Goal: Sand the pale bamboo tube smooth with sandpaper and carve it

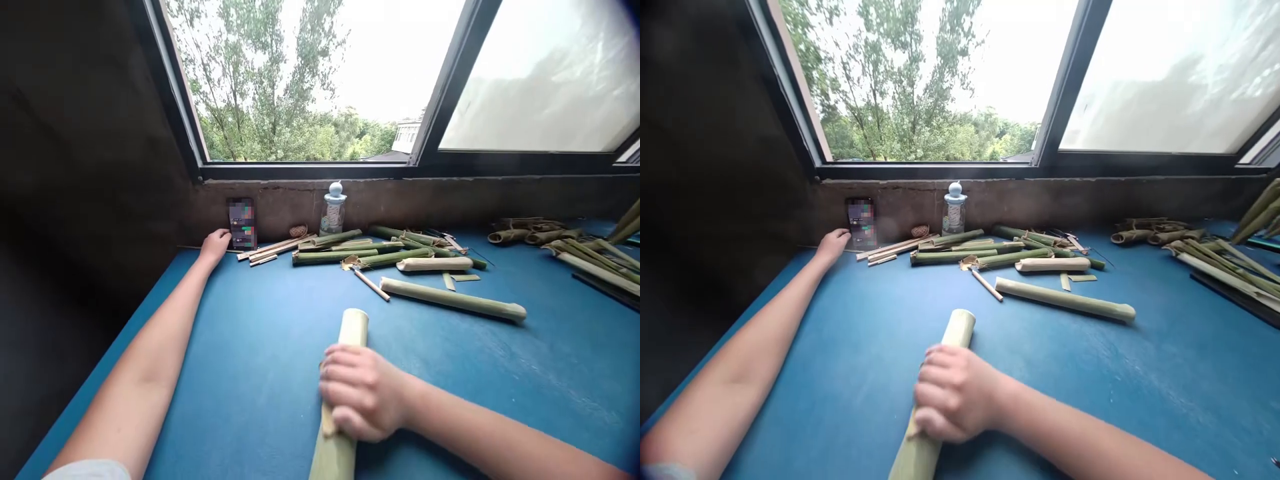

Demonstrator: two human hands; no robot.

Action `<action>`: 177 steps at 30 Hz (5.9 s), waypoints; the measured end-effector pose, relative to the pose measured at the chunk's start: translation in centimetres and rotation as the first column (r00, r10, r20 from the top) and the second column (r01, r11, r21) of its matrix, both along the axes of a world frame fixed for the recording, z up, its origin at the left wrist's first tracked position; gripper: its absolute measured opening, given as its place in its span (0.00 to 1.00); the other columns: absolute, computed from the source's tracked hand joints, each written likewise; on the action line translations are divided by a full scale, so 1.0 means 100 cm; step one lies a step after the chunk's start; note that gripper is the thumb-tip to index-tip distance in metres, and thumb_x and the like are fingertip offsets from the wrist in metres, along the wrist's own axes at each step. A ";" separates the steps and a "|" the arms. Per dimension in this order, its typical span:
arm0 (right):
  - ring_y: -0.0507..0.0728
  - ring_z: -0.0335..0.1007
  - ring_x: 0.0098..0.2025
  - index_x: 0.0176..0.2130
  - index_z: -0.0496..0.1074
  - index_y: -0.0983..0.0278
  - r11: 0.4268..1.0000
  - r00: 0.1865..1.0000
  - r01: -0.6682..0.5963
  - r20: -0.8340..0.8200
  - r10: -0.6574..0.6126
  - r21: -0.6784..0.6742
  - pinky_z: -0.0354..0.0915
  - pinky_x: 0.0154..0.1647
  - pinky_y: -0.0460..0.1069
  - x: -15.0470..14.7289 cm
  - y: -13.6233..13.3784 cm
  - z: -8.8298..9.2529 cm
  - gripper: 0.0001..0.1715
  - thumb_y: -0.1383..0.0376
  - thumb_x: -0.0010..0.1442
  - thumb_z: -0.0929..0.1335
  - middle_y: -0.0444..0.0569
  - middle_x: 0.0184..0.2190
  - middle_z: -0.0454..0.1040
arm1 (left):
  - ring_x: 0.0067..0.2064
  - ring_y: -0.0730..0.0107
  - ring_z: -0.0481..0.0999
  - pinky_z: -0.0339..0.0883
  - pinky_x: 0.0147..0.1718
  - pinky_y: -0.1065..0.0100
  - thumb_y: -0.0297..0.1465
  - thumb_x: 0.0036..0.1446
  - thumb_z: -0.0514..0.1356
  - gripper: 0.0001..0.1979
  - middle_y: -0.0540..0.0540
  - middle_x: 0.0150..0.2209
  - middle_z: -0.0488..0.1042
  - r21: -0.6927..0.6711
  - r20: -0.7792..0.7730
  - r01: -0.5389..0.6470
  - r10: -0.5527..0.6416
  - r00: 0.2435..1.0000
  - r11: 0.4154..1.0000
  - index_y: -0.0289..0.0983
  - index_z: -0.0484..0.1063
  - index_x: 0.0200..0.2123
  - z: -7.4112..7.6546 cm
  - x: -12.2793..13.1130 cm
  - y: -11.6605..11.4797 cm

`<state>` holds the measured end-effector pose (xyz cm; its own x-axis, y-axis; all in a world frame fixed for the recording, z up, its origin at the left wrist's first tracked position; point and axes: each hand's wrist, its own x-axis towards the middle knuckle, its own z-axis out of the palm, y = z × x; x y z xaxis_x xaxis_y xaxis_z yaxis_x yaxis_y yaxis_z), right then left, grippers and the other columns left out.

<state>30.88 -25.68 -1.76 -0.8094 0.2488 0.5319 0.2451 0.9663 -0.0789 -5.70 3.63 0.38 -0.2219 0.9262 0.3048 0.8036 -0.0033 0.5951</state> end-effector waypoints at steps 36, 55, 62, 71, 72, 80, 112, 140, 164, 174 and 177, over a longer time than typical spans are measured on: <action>0.57 0.71 0.35 0.36 0.70 0.64 0.991 0.990 0.122 -0.065 -0.125 -0.049 0.67 0.53 0.58 0.003 -0.004 0.007 0.23 0.60 0.74 0.53 0.50 0.28 0.74 | 0.63 0.34 0.66 0.61 0.59 0.45 0.49 0.51 0.61 0.41 0.28 0.62 0.66 -0.160 -0.272 0.023 -0.066 0.960 0.987 0.34 0.59 0.63 -0.022 0.010 0.004; 0.57 0.66 0.30 0.42 0.71 0.67 1.000 0.997 -0.028 -0.070 0.028 -0.006 0.65 0.41 0.54 0.000 -0.009 0.005 0.27 0.56 0.75 0.51 0.49 0.28 0.73 | 0.62 0.37 0.67 0.62 0.58 0.43 0.40 0.63 0.53 0.39 0.34 0.64 0.64 0.093 -0.315 0.086 -0.052 0.948 0.992 0.45 0.44 0.74 0.028 0.021 -0.013; 0.57 0.68 0.34 0.40 0.72 0.64 0.997 0.999 0.012 -0.037 -0.015 -0.070 0.65 0.46 0.55 -0.002 -0.017 0.007 0.28 0.55 0.74 0.51 0.50 0.28 0.73 | 0.62 0.33 0.66 0.60 0.56 0.40 0.48 0.67 0.45 0.34 0.31 0.60 0.68 0.007 -0.437 0.045 -0.037 0.899 0.999 0.46 0.49 0.73 0.040 0.026 -0.012; 0.58 0.71 0.36 0.36 0.69 0.62 0.972 0.976 0.212 -0.022 -0.216 -0.105 0.65 0.52 0.58 0.040 0.042 0.012 0.25 0.64 0.74 0.50 0.50 0.30 0.75 | 0.63 0.40 0.68 0.62 0.58 0.47 0.46 0.66 0.46 0.37 0.33 0.63 0.69 0.049 -0.160 -0.010 0.018 0.987 0.999 0.38 0.47 0.74 0.016 0.001 -0.004; 0.57 0.71 0.36 0.35 0.70 0.62 0.971 0.975 0.215 -0.031 -0.220 -0.105 0.64 0.53 0.59 0.037 0.038 0.012 0.25 0.64 0.74 0.51 0.49 0.30 0.75 | 0.64 0.41 0.67 0.62 0.59 0.48 0.46 0.66 0.46 0.37 0.32 0.63 0.69 0.028 -0.113 -0.025 0.028 0.993 0.999 0.34 0.49 0.73 0.010 0.000 -0.001; 0.55 0.67 0.27 0.30 0.70 0.63 0.997 0.997 -0.070 -0.034 0.072 0.043 0.71 0.46 0.55 0.021 0.014 0.002 0.28 0.56 0.73 0.53 0.47 0.23 0.71 | 0.62 0.40 0.69 0.61 0.58 0.45 0.47 0.68 0.39 0.31 0.31 0.58 0.73 -0.089 -0.095 -0.015 0.006 0.995 0.996 0.36 0.71 0.57 -0.021 0.003 0.006; 0.63 0.65 0.66 0.50 0.75 0.62 0.914 0.913 0.402 0.101 -0.395 -0.061 0.39 0.75 0.68 0.093 0.079 0.000 0.23 0.60 0.73 0.56 0.52 0.54 0.78 | 0.49 0.44 0.77 0.66 0.55 0.50 0.61 0.62 0.35 0.44 0.32 0.41 0.79 0.033 0.178 -0.003 -0.003 0.984 0.999 0.33 0.76 0.47 -0.035 -0.014 0.019; 0.67 0.55 0.71 0.51 0.74 0.71 0.980 0.981 0.191 0.041 -0.188 -0.063 0.51 0.73 0.66 0.023 0.011 0.005 0.26 0.56 0.73 0.57 0.61 0.58 0.74 | 0.47 0.53 0.76 0.66 0.47 0.62 0.43 0.55 0.52 0.22 0.37 0.44 0.80 -0.020 0.044 0.085 -0.084 0.996 0.996 0.34 0.77 0.38 -0.025 -0.008 0.013; 0.68 0.57 0.70 0.62 0.65 0.74 0.997 0.965 -0.035 0.257 0.052 -0.071 0.39 0.76 0.64 -0.002 -0.030 0.031 0.36 0.49 0.70 0.59 0.60 0.64 0.68 | 0.50 0.48 0.75 0.65 0.47 0.60 0.47 0.60 0.50 0.26 0.33 0.48 0.79 -0.065 0.000 0.062 -0.062 0.998 0.996 0.32 0.78 0.42 -0.022 -0.007 0.009; 0.62 0.65 0.66 0.60 0.68 0.72 0.981 0.991 -0.014 0.125 0.039 -0.192 0.55 0.71 0.59 0.043 0.019 0.020 0.27 0.64 0.66 0.59 0.59 0.60 0.73 | 0.46 0.56 0.72 0.62 0.47 0.62 0.44 0.66 0.49 0.26 0.33 0.47 0.78 -0.051 -0.011 0.050 -0.050 0.999 0.997 0.27 0.77 0.44 -0.022 -0.003 0.010; 0.63 0.57 0.70 0.64 0.63 0.73 0.967 0.979 0.118 0.191 -0.075 -0.224 0.54 0.72 0.62 0.043 0.014 0.025 0.28 0.67 0.68 0.58 0.62 0.64 0.68 | 0.46 0.58 0.71 0.60 0.47 0.63 0.44 0.67 0.49 0.27 0.32 0.48 0.77 -0.054 -0.002 0.054 -0.054 0.999 0.997 0.26 0.77 0.46 -0.023 -0.002 0.011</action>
<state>35.17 -24.24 0.70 -0.8522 0.4303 0.2976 0.3675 0.8972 -0.2448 -5.91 4.68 -1.90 -0.1701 0.9520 0.2546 0.8049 -0.0148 0.5932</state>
